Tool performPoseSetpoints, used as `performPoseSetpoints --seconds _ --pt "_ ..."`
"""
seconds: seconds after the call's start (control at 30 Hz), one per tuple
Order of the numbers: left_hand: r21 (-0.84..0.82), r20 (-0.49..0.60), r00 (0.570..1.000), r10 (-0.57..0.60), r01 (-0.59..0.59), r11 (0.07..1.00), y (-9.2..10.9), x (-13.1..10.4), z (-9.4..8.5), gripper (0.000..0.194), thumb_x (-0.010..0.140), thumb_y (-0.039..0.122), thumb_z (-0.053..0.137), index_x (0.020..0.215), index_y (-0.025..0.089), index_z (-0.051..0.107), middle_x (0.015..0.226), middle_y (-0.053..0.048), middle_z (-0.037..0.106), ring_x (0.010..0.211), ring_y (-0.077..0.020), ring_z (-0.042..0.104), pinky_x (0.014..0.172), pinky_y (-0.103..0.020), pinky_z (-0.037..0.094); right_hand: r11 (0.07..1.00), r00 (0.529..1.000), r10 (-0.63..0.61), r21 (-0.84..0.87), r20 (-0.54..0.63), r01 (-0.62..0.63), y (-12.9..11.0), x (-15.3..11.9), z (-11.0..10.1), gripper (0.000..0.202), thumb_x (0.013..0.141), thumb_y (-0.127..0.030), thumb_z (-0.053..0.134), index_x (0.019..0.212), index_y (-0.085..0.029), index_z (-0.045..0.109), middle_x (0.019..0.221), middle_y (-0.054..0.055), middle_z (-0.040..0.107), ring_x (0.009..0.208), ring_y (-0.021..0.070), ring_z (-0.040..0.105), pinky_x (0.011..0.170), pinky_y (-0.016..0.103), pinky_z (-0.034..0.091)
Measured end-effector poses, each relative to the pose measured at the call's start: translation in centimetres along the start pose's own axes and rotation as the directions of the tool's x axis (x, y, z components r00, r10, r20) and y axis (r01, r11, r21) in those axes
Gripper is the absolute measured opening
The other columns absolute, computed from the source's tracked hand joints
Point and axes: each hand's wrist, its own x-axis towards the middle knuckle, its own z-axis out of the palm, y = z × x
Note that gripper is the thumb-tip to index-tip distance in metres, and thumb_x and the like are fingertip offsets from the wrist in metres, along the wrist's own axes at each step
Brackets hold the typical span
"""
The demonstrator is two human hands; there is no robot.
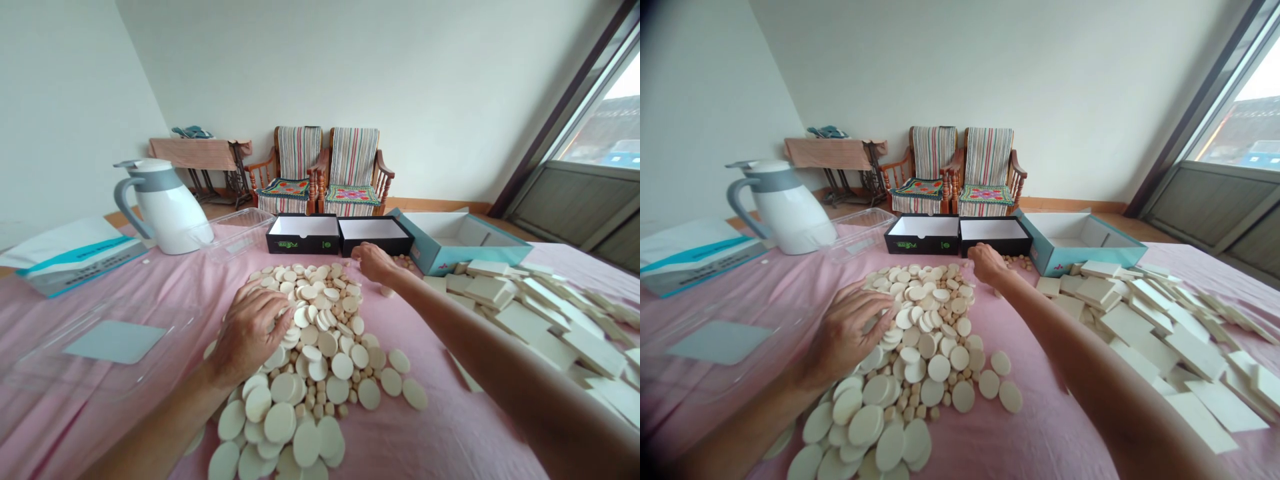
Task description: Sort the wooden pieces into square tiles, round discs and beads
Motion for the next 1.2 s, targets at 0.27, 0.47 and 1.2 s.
performPoseSetpoints --seconds 0.27,0.47,1.2 --pt "-0.002 -0.009 1.000 -0.002 0.002 1.000 0.0 0.0 0.0 0.010 0.088 0.021 0.053 0.084 0.020 0.062 0.085 -0.002 0.069 0.085 -0.0184 0.063 0.097 -0.043 0.042 0.997 0.994 -0.066 0.043 0.083 0.062 -1.3 1.3 1.9 0.033 0.075 -0.005 0.055 0.103 -0.018 0.069 0.101 0.009 0.068 0.094 0.0187 0.062 0.077 0.022 0.043" --pt "-0.001 -0.001 1.000 0.002 -0.002 1.000 -0.1 -0.1 0.0 0.009 0.088 0.022 0.054 0.085 0.020 0.062 0.087 -0.002 0.069 0.086 -0.0192 0.062 0.096 -0.044 0.041 0.996 0.996 0.090 0.014 -0.023 -0.090 -0.6 0.0 0.2 0.031 0.077 -0.005 0.050 0.101 -0.009 0.069 0.111 0.021 0.062 0.108 0.0296 0.055 0.085 0.034 0.042" --pt "-0.029 -0.007 1.000 0.016 -0.016 0.999 0.1 0.0 -0.1 0.008 0.088 0.023 0.055 0.086 0.019 0.062 0.088 -0.003 0.069 0.087 -0.0194 0.063 0.095 -0.044 0.042 0.706 0.945 -0.312 0.690 0.095 0.163 -9.7 -2.7 -3.0 0.039 0.078 -0.003 0.050 0.110 -0.017 0.069 0.108 0.006 0.069 0.093 0.0146 0.063 0.083 0.025 0.048"
